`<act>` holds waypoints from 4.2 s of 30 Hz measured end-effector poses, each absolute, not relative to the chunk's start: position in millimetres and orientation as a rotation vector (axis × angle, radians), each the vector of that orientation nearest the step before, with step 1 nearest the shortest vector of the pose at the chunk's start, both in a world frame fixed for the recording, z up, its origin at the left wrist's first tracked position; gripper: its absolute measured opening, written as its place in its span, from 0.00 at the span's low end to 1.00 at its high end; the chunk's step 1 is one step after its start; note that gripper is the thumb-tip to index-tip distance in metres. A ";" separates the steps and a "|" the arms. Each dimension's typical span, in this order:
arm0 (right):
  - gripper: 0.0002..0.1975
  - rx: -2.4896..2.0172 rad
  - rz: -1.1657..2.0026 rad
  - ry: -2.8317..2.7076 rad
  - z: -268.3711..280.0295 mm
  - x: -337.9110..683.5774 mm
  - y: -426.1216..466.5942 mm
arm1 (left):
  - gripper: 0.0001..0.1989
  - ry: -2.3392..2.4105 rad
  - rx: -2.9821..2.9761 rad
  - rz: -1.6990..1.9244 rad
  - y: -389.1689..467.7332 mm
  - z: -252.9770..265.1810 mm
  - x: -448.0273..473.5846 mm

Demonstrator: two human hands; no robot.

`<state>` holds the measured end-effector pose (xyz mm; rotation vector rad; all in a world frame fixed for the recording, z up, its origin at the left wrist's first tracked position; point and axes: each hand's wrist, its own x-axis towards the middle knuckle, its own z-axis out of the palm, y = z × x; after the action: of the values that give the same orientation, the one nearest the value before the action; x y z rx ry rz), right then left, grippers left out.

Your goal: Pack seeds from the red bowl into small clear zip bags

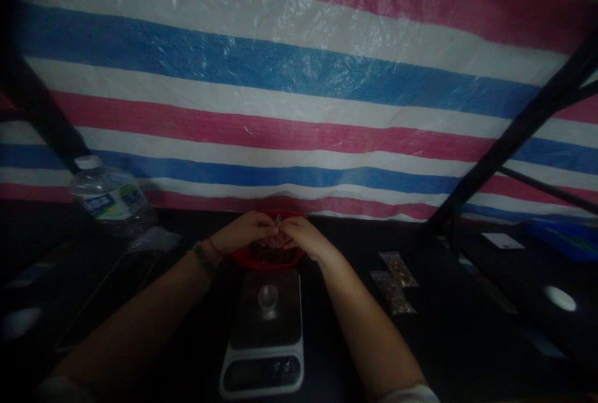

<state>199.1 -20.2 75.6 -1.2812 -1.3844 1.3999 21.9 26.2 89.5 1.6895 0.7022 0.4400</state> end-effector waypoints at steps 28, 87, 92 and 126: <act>0.08 -1.445 1.016 -1.758 59.3 200.9 -12.2 | 0.13 1.097 2.468 0.468 24.3 94.4 22.6; 0.04 -1.621 0.417 -1.821 86.9 237.1 -14.3 | 0.10 1.015 2.694 0.257 36.8 41.3 23.9; 0.05 -1.579 0.376 -1.849 87.0 234.4 -13.7 | 0.13 1.129 2.761 0.148 32.4 31.2 28.4; 0.06 -1.352 0.334 -1.784 92.7 222.2 -16.8 | 0.09 0.944 2.307 0.696 39.2 80.9 13.1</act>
<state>222.2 -16.8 92.7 -1.3516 -1.7842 0.3340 13.1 39.2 80.9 2.3068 0.9440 0.6960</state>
